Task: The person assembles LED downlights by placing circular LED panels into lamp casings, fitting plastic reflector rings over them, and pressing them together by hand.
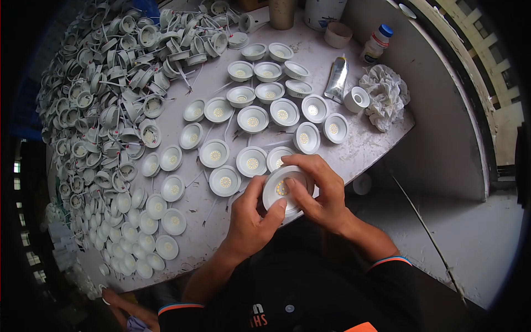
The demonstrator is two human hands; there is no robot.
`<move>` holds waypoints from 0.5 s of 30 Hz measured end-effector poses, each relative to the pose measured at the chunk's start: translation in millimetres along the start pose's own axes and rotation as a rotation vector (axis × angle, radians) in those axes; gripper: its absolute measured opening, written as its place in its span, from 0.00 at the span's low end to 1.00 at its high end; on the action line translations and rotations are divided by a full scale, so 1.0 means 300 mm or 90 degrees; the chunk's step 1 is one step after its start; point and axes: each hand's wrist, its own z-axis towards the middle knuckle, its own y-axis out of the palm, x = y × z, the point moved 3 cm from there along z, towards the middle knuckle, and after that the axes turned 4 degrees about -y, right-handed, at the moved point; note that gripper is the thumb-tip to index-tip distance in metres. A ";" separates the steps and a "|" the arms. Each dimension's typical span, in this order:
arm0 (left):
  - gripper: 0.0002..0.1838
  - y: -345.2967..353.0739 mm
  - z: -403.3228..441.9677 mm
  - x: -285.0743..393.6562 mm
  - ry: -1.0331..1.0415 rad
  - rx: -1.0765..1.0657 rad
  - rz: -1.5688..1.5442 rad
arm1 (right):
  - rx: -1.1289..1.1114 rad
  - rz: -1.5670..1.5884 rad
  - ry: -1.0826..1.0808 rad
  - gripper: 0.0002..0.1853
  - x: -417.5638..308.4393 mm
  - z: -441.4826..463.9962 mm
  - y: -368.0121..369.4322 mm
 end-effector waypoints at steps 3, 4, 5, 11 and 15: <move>0.16 -0.008 0.004 -0.002 0.008 0.044 0.056 | -0.054 0.153 0.127 0.18 0.025 -0.010 0.007; 0.16 -0.012 0.003 -0.003 -0.035 0.037 0.050 | -0.053 0.153 0.126 0.18 0.019 -0.007 -0.002; 0.17 -0.015 0.003 -0.006 -0.079 0.030 0.043 | -0.074 0.162 0.165 0.19 0.013 -0.003 -0.011; 0.16 -0.020 -0.001 -0.017 0.030 0.028 0.037 | -0.097 0.164 0.220 0.20 0.007 -0.015 -0.008; 0.17 -0.017 -0.012 -0.001 0.027 0.018 0.031 | -0.045 0.150 0.145 0.21 0.014 -0.032 0.008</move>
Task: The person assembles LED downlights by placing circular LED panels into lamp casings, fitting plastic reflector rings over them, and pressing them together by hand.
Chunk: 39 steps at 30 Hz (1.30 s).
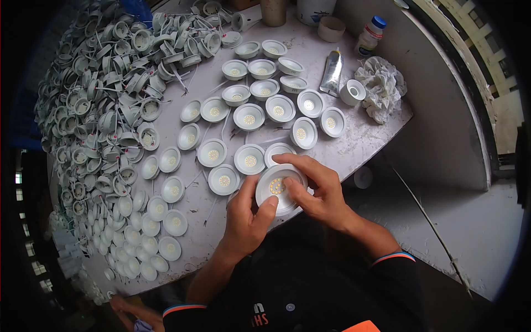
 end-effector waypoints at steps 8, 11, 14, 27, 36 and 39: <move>0.18 -0.014 -0.013 -0.041 -0.101 -0.025 -0.063 | -0.038 0.054 0.091 0.19 0.003 -0.001 -0.001; 0.19 -0.017 -0.017 -0.041 -0.122 -0.046 -0.066 | -0.022 0.092 0.139 0.19 0.029 -0.012 0.012; 0.20 -0.030 -0.024 -0.059 -0.137 -0.067 -0.046 | -0.006 0.077 0.112 0.19 0.061 -0.024 0.024; 0.20 -0.114 -0.127 -0.063 -0.151 -0.004 -0.076 | -0.052 -0.101 0.053 0.17 0.023 -0.008 0.122; 0.22 -0.114 -0.136 -0.074 -0.157 0.000 -0.143 | -0.106 0.016 0.114 0.16 0.033 0.018 0.135; 0.22 -0.132 -0.152 -0.085 -0.177 0.000 -0.135 | -0.115 -0.024 0.093 0.16 0.027 0.019 0.158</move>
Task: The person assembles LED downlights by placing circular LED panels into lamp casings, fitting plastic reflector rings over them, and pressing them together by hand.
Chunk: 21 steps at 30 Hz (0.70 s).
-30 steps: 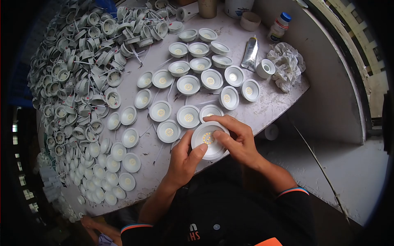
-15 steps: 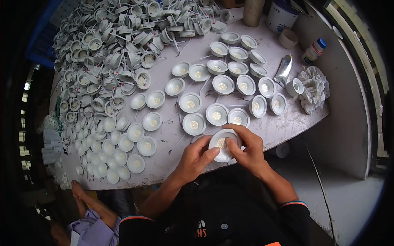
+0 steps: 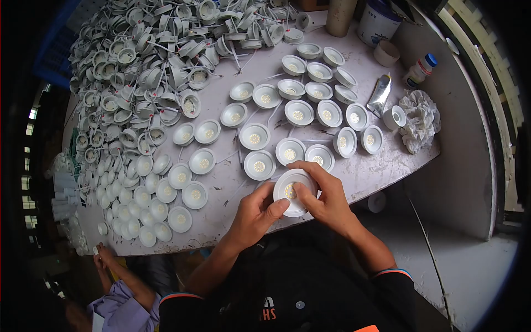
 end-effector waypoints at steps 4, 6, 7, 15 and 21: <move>0.24 -0.008 -0.011 -0.011 0.044 0.016 0.049 | -0.068 -0.052 0.043 0.18 -0.001 0.001 -0.005; 0.24 -0.016 -0.015 -0.014 0.022 0.012 0.051 | -0.109 -0.054 0.060 0.20 0.010 0.007 0.002; 0.24 -0.021 -0.017 -0.015 0.001 0.011 0.056 | -0.112 -0.053 0.056 0.20 0.013 0.009 0.005; 0.21 -0.227 -0.072 -0.176 0.000 0.293 -0.094 | -0.025 0.076 -0.024 0.22 0.042 0.023 0.010; 0.21 -0.336 0.031 -0.263 0.074 0.497 -0.003 | -0.169 0.020 0.036 0.16 0.052 0.025 0.058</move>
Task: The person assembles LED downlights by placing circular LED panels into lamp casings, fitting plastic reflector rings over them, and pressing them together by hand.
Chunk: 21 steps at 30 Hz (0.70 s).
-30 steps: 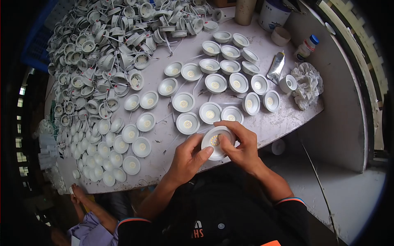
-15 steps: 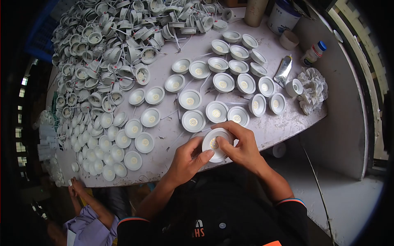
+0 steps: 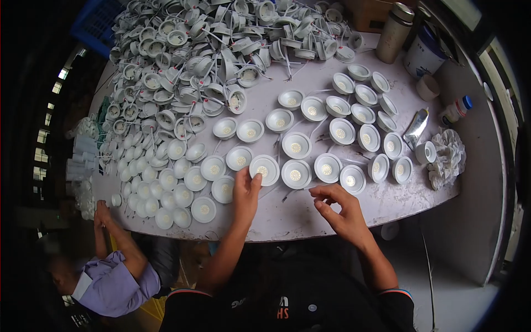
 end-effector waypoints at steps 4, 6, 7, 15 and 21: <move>0.30 0.039 0.062 -0.070 0.158 -0.020 0.152 | 0.024 -0.018 -0.004 0.13 -0.025 0.010 -0.011; 0.31 0.032 0.024 -0.029 0.204 -0.004 0.248 | 0.042 -0.013 -0.012 0.12 -0.011 0.008 -0.019; 0.32 0.033 0.001 0.002 0.244 0.003 0.338 | 0.051 -0.016 -0.010 0.12 0.001 0.008 -0.025; 0.11 -0.092 0.194 0.311 0.277 0.103 0.439 | 0.061 -0.006 0.023 0.12 0.032 0.054 -0.035; 0.12 -0.112 0.595 0.352 0.442 0.152 0.793 | 0.046 0.000 0.043 0.11 0.033 0.092 -0.044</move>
